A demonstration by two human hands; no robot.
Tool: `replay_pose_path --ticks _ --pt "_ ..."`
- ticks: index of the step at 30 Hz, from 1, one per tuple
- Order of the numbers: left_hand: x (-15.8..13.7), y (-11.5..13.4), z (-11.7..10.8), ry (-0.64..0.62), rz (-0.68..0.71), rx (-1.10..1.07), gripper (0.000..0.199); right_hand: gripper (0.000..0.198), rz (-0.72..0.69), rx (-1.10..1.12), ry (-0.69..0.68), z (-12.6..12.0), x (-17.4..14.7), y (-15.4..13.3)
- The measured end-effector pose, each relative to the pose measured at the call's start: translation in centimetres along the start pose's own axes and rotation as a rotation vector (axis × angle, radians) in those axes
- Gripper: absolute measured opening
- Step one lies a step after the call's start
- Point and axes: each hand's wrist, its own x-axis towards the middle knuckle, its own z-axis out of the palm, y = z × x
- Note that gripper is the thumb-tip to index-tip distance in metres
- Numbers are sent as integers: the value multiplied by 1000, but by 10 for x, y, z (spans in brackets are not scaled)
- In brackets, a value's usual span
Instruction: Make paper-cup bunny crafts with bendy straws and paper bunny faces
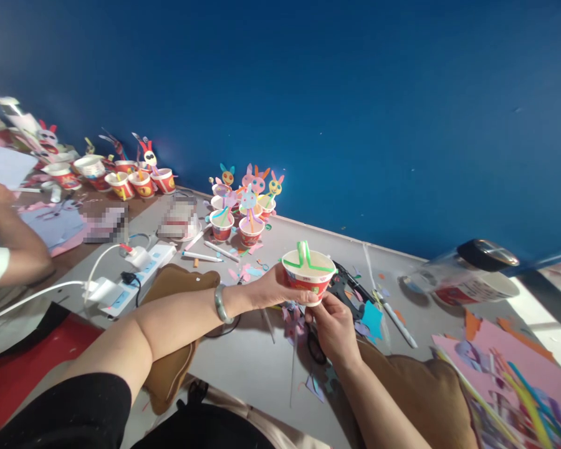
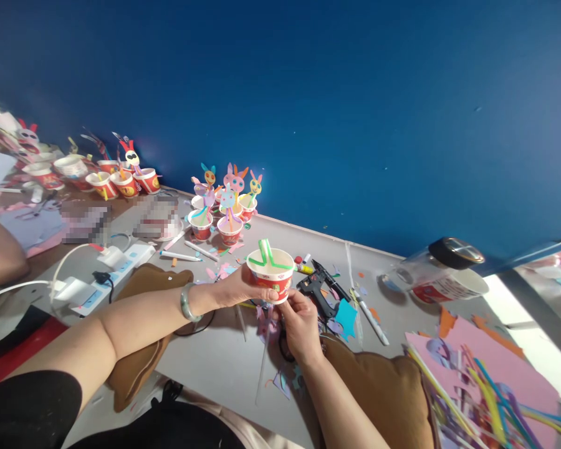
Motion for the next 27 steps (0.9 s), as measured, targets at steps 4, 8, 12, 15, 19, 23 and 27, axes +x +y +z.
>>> replay_pose_path --ticks 4,8,12,15,19,23,27 --pt "-2 3 3 -2 -23 31 71 40 -3 -13 1 1 -2 -3" --pt "-3 4 4 23 15 38 63 41 16 -58 20 2 -4 -6" --pt "-4 2 4 -25 -5 -9 55 44 14 -10 17 3 -4 -5" --pt "-4 0 4 -6 -8 -14 59 45 18 -28 14 4 -4 -6" --pt "-2 -4 1 21 0 12 64 46 34 -68 35 4 -4 -9" --pt "0 -6 -1 -6 22 50 66 45 21 -50 39 3 -3 -7" --pt "1 -6 -2 -16 50 70 63 44 3 -28 39 2 -1 -2"
